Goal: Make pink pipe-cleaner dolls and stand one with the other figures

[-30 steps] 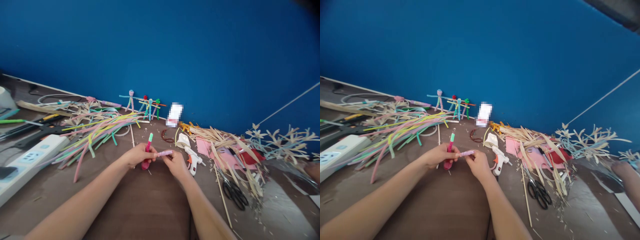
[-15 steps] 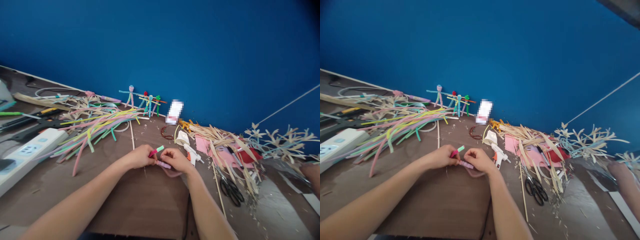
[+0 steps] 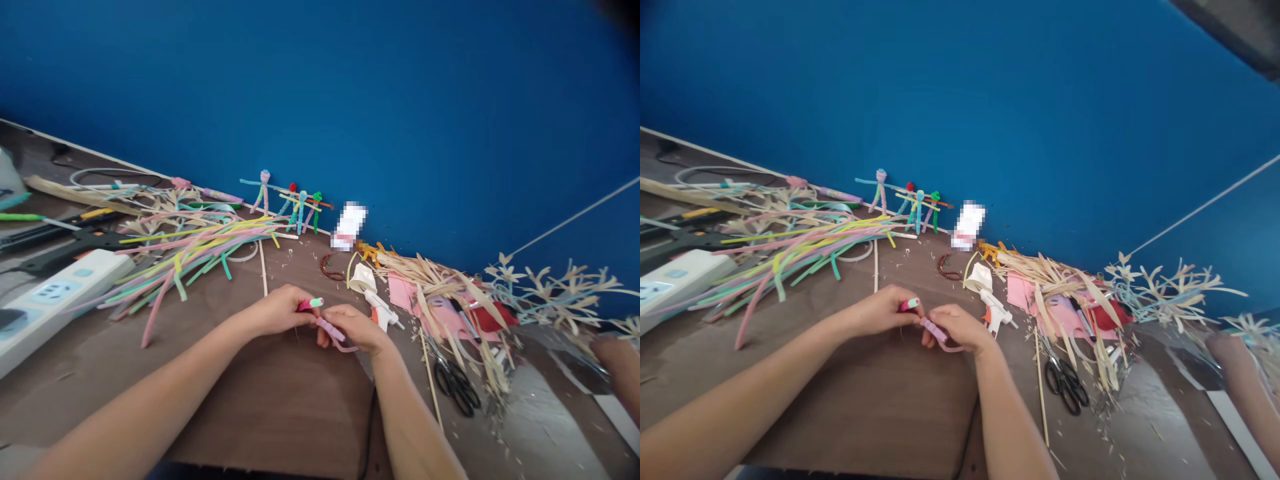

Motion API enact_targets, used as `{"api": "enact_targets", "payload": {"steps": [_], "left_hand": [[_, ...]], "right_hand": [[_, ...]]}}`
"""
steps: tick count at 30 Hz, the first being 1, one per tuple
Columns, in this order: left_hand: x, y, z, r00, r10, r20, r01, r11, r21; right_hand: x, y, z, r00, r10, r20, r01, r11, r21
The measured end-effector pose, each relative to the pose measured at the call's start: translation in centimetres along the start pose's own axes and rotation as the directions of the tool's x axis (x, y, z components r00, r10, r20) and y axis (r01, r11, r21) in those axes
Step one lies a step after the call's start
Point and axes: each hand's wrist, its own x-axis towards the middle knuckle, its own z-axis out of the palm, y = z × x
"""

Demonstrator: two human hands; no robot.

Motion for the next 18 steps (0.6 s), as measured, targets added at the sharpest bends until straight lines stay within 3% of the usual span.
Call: {"api": "enact_targets", "payload": {"steps": [5,10,14,18], "left_hand": [[0.0,0.1,-0.7,0.991,0.133,0.010,-0.132,0.989,-0.067],[-0.4,0.8,-0.8,0.989,0.064,0.132,-0.070,0.997,0.039],[-0.4,1.1,-0.3,0.991,-0.100,0.084,0.075,0.963,0.259],[-0.1,0.9,0.4,0.979,-0.202,-0.011,0.192,0.907,0.375]], "right_hand": [[-0.2,-0.1,0.1,0.995,0.097,0.036,-0.098,0.995,0.024],[0.3,0.0,0.7,0.996,0.087,-0.007,-0.087,0.996,-0.038],[0.7,0.1,1.6,0.984,0.028,-0.175,-0.083,0.945,-0.316],[0.6,-0.2,2.8,0.902,-0.223,-0.370,-0.099,0.727,-0.680]]}}
